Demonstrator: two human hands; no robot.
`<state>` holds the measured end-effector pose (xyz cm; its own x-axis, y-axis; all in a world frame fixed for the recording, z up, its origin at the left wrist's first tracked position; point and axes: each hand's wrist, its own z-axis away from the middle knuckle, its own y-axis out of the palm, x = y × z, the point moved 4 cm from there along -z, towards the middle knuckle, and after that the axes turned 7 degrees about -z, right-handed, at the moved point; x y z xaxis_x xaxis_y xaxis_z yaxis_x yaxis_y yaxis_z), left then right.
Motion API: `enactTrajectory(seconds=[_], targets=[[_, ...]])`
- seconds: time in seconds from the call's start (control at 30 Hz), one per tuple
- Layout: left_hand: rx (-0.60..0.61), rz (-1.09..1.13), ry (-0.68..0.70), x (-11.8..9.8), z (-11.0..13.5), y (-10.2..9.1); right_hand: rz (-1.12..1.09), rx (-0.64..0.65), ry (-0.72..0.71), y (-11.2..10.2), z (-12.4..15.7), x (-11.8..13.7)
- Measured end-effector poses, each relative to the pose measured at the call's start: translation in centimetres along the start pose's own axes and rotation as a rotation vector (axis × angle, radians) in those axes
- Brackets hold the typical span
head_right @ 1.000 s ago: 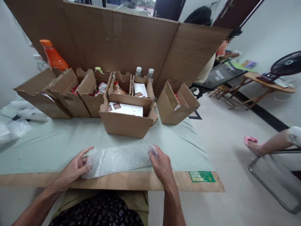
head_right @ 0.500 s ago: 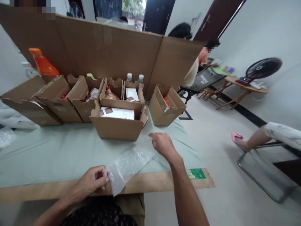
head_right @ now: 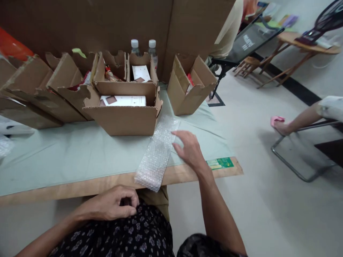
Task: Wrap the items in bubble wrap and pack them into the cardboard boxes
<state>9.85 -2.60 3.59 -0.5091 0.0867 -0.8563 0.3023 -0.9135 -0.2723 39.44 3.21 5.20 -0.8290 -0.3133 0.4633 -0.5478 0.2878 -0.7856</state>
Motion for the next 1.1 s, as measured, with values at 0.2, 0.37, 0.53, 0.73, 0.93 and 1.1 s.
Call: enactTrajectory(seconds=[0.2,0.37,0.53,0.73,0.93,1.1], targets=[[-0.502,-0.217,0.091,1.4,0.8,-4.2,-0.003,0.271,0.007,3.0,11.9,7.4],[-0.581,-0.502,0.286,1.8,-1.2,-3.6,-0.034,0.281,0.013,5.8,12.3,8.7],[-0.415,-0.532,0.324,2.1,-2.1,-2.5,-0.321,0.108,0.055,4.5,12.4,7.4],[-0.4,-0.332,0.269,-0.2,-3.5,-1.1,-0.579,-0.171,0.484,2.4,13.4,6.0],[-0.545,-0.252,0.095,-1.1,-6.9,-0.3,-0.512,-0.241,0.652,2.6,13.2,4.8],[-0.622,-0.426,0.026,0.1,-8.3,-0.4,-0.213,-0.336,0.59,4.0,12.3,3.6]])
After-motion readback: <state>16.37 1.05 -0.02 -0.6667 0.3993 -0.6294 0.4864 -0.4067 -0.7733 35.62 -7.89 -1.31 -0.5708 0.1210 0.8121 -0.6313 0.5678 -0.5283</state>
